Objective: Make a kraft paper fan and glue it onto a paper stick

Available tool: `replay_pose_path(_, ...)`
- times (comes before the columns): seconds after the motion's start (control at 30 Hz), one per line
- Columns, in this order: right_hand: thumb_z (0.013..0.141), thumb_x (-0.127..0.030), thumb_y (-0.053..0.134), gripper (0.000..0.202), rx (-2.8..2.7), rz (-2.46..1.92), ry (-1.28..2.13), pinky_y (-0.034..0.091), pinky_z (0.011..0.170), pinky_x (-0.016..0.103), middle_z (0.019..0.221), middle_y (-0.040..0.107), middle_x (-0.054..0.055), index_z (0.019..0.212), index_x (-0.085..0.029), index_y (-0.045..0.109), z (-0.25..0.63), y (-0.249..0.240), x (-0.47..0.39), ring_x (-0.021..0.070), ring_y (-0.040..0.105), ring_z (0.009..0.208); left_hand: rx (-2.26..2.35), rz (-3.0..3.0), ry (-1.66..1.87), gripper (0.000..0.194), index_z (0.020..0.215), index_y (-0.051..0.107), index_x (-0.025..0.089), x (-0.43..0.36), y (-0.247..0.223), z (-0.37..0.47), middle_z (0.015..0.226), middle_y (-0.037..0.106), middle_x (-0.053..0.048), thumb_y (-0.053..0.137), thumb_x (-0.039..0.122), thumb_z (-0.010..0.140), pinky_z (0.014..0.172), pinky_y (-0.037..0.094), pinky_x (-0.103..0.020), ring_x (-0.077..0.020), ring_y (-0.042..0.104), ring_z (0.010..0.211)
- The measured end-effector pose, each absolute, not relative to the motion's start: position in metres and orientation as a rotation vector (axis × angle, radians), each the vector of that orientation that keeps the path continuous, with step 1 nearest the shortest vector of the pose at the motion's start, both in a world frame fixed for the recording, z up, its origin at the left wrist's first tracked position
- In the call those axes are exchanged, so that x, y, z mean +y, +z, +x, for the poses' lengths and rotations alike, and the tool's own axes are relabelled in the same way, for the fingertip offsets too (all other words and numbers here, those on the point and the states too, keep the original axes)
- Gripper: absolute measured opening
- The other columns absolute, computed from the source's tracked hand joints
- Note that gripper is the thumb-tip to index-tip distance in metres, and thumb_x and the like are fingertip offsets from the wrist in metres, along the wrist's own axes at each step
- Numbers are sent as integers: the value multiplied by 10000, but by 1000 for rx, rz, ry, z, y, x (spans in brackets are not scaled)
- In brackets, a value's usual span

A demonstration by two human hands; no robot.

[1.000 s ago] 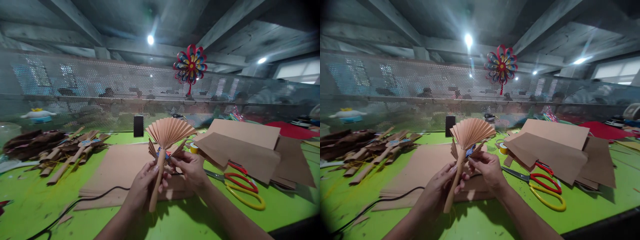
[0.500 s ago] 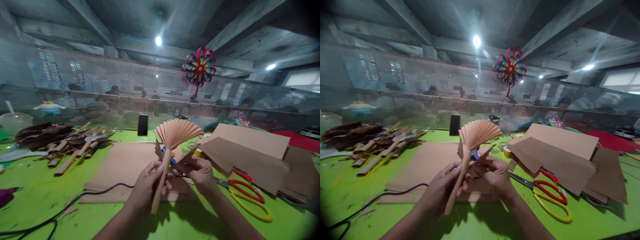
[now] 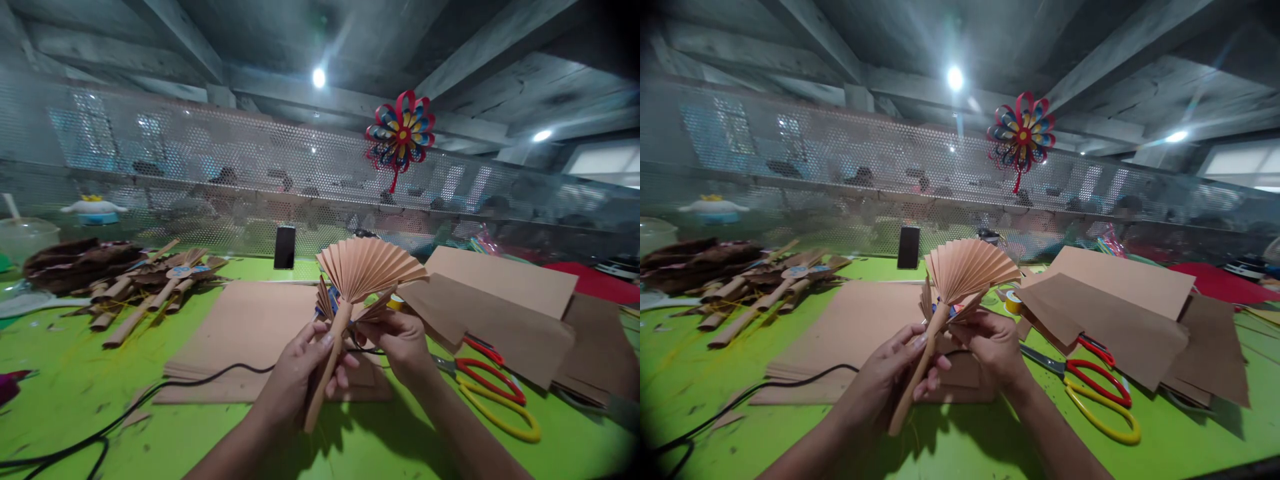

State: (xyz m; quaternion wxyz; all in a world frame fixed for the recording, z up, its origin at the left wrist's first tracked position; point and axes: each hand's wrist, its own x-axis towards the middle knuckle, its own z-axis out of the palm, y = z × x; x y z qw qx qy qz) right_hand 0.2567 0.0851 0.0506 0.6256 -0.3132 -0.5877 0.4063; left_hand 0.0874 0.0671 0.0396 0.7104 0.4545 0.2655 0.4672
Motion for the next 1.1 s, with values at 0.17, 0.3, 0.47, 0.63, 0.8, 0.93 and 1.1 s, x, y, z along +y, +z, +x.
replay_pose_path(0.17, 678, -198, 746, 82, -1313, -681, 945, 521, 545, 244, 622, 663, 10, 758, -202, 762, 253, 50, 85, 124, 576, 558, 571, 1024, 1022, 264, 1047, 426, 156, 68, 38, 87, 766, 688, -109, 526, 343, 890, 443, 400, -162, -115, 595, 534)
replay_pose_path(0.3, 680, -189, 749, 73, -1317, -668, 929, 516, 533, 233, 606, 655, 6, 753, -188, 747, 253, 47, 86, 118, 572, 547, 575, 1029, 1018, 254, 1047, 418, 155, 68, 38, 87, 755, 688, -111, 512, 337, 897, 430, 392, -155, -115, 594, 528)
replay_pose_path(0.47, 690, -184, 736, 62, -1338, -689, 906, 510, 535, 229, 607, 654, 4, 752, -185, 740, 254, 47, 86, 114, 567, 547, 563, 1031, 1023, 266, 1053, 397, 161, 68, 38, 87, 754, 689, -113, 514, 341, 896, 441, 403, -161, -110, 588, 521)
replay_pose_path(0.63, 699, -175, 720, 69, -1341, -654, 843, 502, 524, 223, 601, 644, -3, 755, -205, 745, 250, 51, 84, 111, 557, 536, 573, 1060, 1013, 274, 1050, 412, 167, 68, 37, 86, 757, 690, -110, 518, 365, 894, 436, 393, -164, -115, 594, 527)
replay_pose_path(0.8, 720, -164, 708, 96, -1370, -669, 813, 505, 540, 211, 626, 657, -7, 793, -218, 741, 250, 47, 84, 110, 572, 558, 625, 1063, 1041, 342, 1006, 408, 186, 65, 42, 88, 746, 697, -96, 595, 414, 833, 438, 398, -176, -119, 593, 524)
replay_pose_path(0.93, 753, -166, 694, 88, -1420, -708, 754, 514, 563, 213, 660, 671, -1, 816, -214, 732, 253, 41, 86, 113, 589, 582, 722, 1080, 1042, 479, 985, 414, 191, 64, 45, 91, 680, 680, -44, 719, 442, 714, 428, 390, -177, -101, 559, 471)
replay_pose_path(1.1, 774, -155, 671, 113, -1486, -696, 661, 540, 640, 230, 769, 697, 18, 851, -212, 732, 252, 37, 87, 136, 634, 684, 789, 1134, 1048, 496, 980, 421, 196, 65, 43, 94, 604, 632, 19, 727, 464, 697, 404, 377, -175, -66, 481, 397)
